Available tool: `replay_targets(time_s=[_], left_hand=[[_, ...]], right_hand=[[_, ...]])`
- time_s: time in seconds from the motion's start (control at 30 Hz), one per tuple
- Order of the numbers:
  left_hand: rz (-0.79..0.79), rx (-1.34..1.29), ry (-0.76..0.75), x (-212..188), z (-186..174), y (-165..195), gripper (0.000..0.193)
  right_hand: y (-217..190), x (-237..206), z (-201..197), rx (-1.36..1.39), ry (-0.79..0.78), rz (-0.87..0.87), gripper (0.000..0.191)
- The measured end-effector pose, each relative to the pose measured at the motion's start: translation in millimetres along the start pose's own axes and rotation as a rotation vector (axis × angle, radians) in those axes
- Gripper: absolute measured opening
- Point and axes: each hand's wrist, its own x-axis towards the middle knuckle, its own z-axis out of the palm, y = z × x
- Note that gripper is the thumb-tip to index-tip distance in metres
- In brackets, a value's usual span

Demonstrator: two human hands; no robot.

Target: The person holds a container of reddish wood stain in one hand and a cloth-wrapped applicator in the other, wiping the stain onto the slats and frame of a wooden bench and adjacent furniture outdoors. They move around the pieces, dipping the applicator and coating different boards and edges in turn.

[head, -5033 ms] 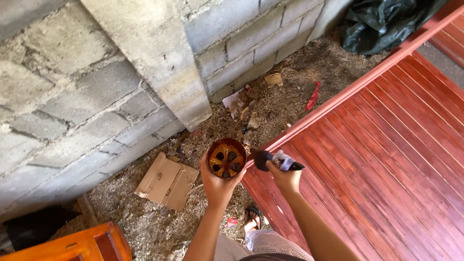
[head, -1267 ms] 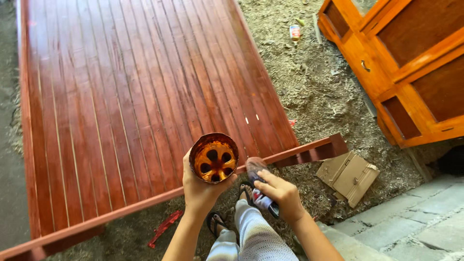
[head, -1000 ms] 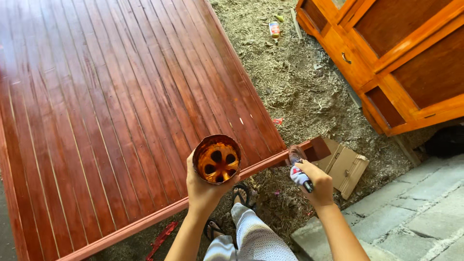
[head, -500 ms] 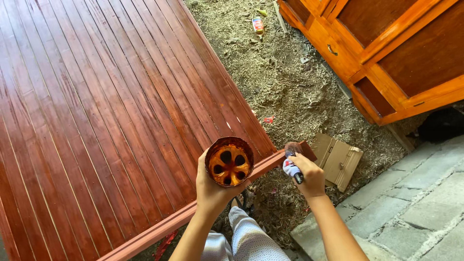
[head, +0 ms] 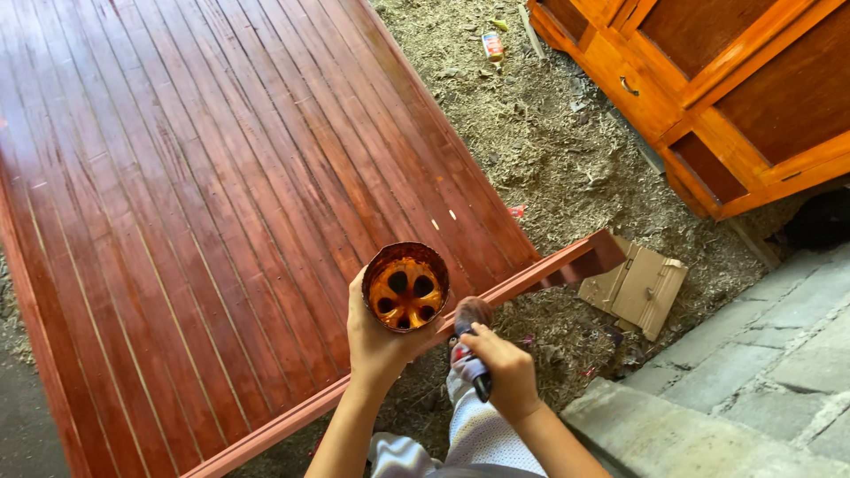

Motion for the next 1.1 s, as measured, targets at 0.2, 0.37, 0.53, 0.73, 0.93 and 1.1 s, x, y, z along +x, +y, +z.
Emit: replay_targets(time_s=[0.2, 0.37, 0.53, 0.73, 0.93, 1.1], left_hand=[[0.016, -0.024, 0.05, -28, -90, -5, 0.094], [0.009, -0.017, 0.12, -50, -154, -11, 0.093], [0.098, 0.013, 0.137, -65, -194, -5, 0.098], [0.232, 0.274, 0.196, -68, -227, 4, 0.105], [0.407, 0.362, 0.216, -62, -237, 6, 0.103], [0.424, 0.45, 0.21, -59, -231, 6, 0.1]], right_hand=[[-105, -22, 45, 0.113, -0.056, -0.092, 0.032], [-156, -25, 64, 0.22, -0.146, -0.099, 0.038], [-187, -9, 57, 0.485, -0.094, -0.073, 0.036], [-202, 30, 1, 0.582, 0.165, 0.071, 0.017], [-243, 52, -10, 0.752, 0.095, 0.15, 0.027], [-273, 86, 6, 0.682, -0.229, -0.003, 0.027]])
